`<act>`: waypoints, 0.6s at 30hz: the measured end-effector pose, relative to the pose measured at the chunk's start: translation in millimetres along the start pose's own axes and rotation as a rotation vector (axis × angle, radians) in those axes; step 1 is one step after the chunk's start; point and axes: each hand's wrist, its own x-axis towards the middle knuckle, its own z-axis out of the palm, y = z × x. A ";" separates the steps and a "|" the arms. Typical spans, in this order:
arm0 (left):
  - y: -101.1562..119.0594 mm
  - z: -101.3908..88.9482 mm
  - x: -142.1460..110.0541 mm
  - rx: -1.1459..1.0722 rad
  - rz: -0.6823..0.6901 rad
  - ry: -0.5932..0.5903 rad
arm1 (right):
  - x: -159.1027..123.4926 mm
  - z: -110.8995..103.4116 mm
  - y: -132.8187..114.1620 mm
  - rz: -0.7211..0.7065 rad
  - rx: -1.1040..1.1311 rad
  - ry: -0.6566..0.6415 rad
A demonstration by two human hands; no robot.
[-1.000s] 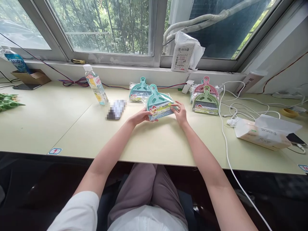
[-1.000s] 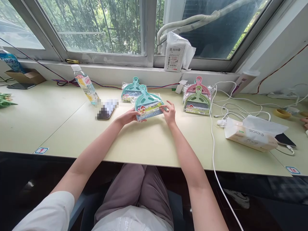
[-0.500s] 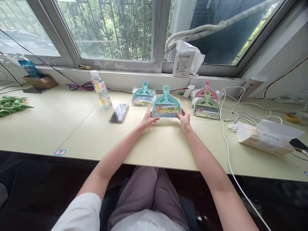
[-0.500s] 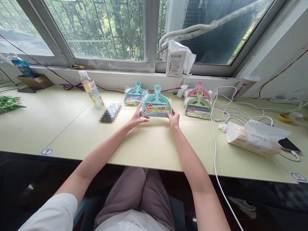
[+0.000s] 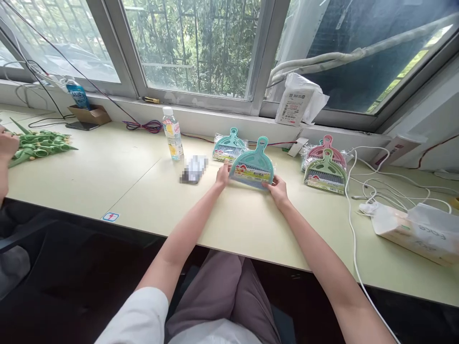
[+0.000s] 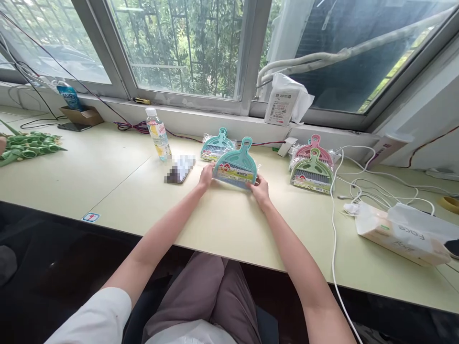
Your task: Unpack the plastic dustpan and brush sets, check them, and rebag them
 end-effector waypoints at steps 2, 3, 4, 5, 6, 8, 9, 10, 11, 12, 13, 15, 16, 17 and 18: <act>-7.1 -2.2 6.4 0.080 0.014 0.033 | 3.3 -2.8 4.2 -0.011 -0.018 0.063; -11.1 -3.5 10.0 0.154 0.032 0.075 | 5.1 -4.2 6.6 -0.014 -0.022 0.088; -15.0 -4.8 14.1 0.234 0.055 0.099 | 6.7 -5.4 9.2 -0.015 -0.023 0.106; -18.6 -6.0 18.8 0.316 0.083 0.118 | 8.1 -6.4 11.6 -0.015 -0.023 0.115; -21.7 -7.1 24.2 0.394 0.113 0.126 | 9.4 -7.3 14.0 -0.015 -0.025 0.116; -26.6 -9.1 37.4 0.522 0.174 0.101 | 11.7 -8.6 18.4 -0.010 -0.036 0.110; -28.4 -10.2 44.8 0.567 0.200 0.076 | 12.8 -9.1 20.5 -0.007 -0.044 0.106; -30.0 -11.5 52.5 0.598 0.222 0.050 | 14.0 -9.6 22.6 -0.007 -0.053 0.102; -31.6 -13.0 60.0 0.616 0.243 0.029 | 15.3 -10.0 24.6 -0.009 -0.063 0.098; -33.2 -14.8 66.8 0.625 0.264 0.014 | 16.8 -10.1 26.6 -0.014 -0.073 0.096; -34.9 -16.6 72.8 0.625 0.287 0.004 | 18.7 -10.0 28.7 -0.020 -0.084 0.094; -38.0 -20.7 81.6 0.608 0.338 -0.012 | 24.0 -7.9 32.6 -0.040 -0.116 0.095; -38.9 -23.0 84.6 0.594 0.357 -0.019 | 27.6 -5.7 34.3 -0.053 -0.138 0.100; -39.1 -25.4 87.0 0.575 0.364 -0.025 | 31.9 -2.6 35.8 -0.070 -0.164 0.105; -38.2 -28.2 89.2 0.550 0.357 -0.029 | 36.8 1.8 36.9 -0.089 -0.194 0.109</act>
